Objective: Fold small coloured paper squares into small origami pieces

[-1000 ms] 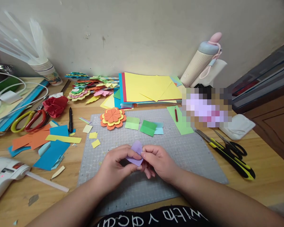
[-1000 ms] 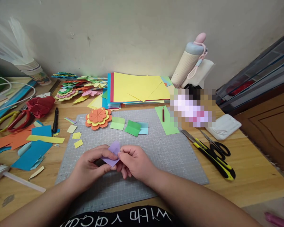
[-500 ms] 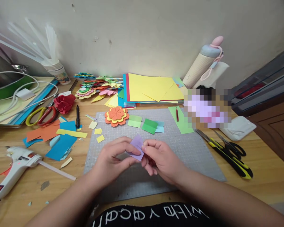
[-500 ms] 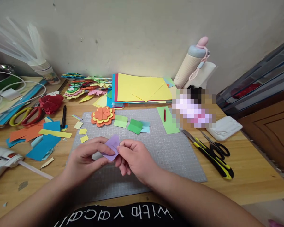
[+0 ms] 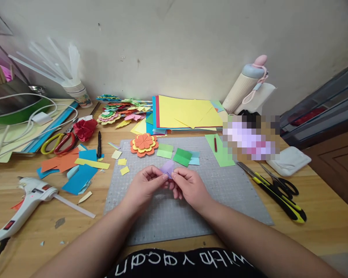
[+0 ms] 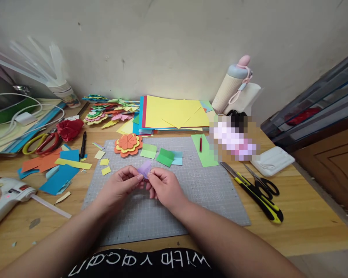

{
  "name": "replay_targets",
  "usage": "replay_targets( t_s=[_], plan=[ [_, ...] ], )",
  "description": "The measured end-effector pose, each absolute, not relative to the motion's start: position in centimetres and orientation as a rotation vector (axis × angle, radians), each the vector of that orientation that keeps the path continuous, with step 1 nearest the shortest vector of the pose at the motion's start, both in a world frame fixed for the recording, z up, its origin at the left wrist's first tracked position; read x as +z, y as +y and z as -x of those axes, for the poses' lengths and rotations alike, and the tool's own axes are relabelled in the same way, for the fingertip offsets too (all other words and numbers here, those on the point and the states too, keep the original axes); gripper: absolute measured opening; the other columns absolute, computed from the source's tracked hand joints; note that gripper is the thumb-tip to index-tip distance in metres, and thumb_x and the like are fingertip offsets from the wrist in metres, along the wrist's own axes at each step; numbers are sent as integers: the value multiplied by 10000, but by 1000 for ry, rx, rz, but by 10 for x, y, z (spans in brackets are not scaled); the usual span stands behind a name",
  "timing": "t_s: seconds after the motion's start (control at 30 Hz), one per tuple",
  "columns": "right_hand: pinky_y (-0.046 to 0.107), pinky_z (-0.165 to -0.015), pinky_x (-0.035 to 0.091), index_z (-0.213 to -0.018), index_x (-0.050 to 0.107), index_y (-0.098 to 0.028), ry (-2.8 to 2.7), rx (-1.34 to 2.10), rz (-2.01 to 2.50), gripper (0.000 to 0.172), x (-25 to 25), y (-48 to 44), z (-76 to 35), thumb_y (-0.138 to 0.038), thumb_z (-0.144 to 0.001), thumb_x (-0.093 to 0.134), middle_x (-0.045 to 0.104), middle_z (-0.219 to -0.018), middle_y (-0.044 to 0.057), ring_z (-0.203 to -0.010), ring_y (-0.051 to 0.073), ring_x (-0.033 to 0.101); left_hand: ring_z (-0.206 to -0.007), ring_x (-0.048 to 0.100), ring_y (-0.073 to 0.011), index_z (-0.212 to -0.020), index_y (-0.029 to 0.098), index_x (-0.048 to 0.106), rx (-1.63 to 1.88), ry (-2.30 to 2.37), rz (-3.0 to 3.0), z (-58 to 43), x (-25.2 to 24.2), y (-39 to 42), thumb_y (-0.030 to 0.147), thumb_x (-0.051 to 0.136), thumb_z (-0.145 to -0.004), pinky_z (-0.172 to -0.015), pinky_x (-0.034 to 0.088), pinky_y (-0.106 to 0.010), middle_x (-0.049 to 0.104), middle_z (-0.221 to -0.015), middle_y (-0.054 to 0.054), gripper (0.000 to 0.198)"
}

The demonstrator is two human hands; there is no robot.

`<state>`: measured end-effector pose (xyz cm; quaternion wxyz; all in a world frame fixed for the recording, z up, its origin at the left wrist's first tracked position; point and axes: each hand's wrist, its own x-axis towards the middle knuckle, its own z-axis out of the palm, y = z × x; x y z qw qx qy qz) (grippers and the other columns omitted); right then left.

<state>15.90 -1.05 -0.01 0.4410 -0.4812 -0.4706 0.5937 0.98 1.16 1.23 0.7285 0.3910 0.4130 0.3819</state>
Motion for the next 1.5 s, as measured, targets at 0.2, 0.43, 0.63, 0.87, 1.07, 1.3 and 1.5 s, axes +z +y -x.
replay_targets(
  t_s=[0.2, 0.43, 0.63, 0.87, 1.07, 1.3, 1.5],
  plan=[
    [178, -360, 341, -624, 517, -177, -1192, 1508, 1218, 309, -3, -13, -159, -364, -869, 487, 515, -507, -45, -374, 63, 466, -588, 605, -87, -668, 144, 517, 846, 889, -816, -4, 3, 10, 248, 788, -689, -619, 461, -210, 660, -606, 9, 291],
    [175, -351, 332, -641, 513, -175, -1184, 1549, 1208, 307, -5, -14, -159, -392, -858, 496, 535, -543, -37, -376, 60, 477, -572, 596, -80, -829, 177, 512, 843, 876, -749, -4, 5, 12, 229, 814, -655, -586, 462, -197, 629, -635, 54, 352],
    [173, -345, 332, -647, 487, -181, -1161, 1580, 1169, 318, -5, -14, -159, -421, -856, 493, 544, -562, -36, -376, 59, 486, -549, 530, -66, -718, 80, 644, 694, 821, -772, -3, 9, 13, 283, 750, -738, -557, 431, -184, 625, -621, -21, 230],
    [181, -388, 383, -806, 507, -198, -1139, 1533, 1125, 210, -5, -16, -155, -392, -824, 586, 562, -601, -51, -433, 68, 495, -562, 539, -73, -747, 131, 636, 764, 846, -750, -2, 5, 11, 268, 758, -726, -584, 435, -198, 608, -621, 19, 185],
    [189, -395, 384, -806, 546, -191, -1110, 1495, 1122, 213, -5, -13, -156, -392, -811, 618, 556, -576, -52, -436, 69, 477, -625, 563, -104, -782, 131, 654, 762, 818, -790, -3, 1, 11, 297, 751, -730, -654, 452, -248, 615, -671, 4, 199],
    [193, -408, 374, -761, 584, -175, -1074, 1490, 1118, 240, -2, -14, -157, -406, -800, 636, 571, -549, -39, -443, 72, 476, -636, 560, -108, -784, 139, 646, 752, 825, -880, -5, 2, 9, 303, 735, -756, -631, 423, -234, 626, -666, 0, 189],
    [184, -393, 363, -712, 550, -176, -972, 1520, 1136, 262, -5, -13, -158, -405, -795, 645, 536, -482, -61, -394, 63, 446, -667, 586, -123, -810, 132, 659, 789, 917, -910, -5, 4, 9, 328, 726, -756, -670, 447, -258, 656, -722, -23, 215]
  ],
)
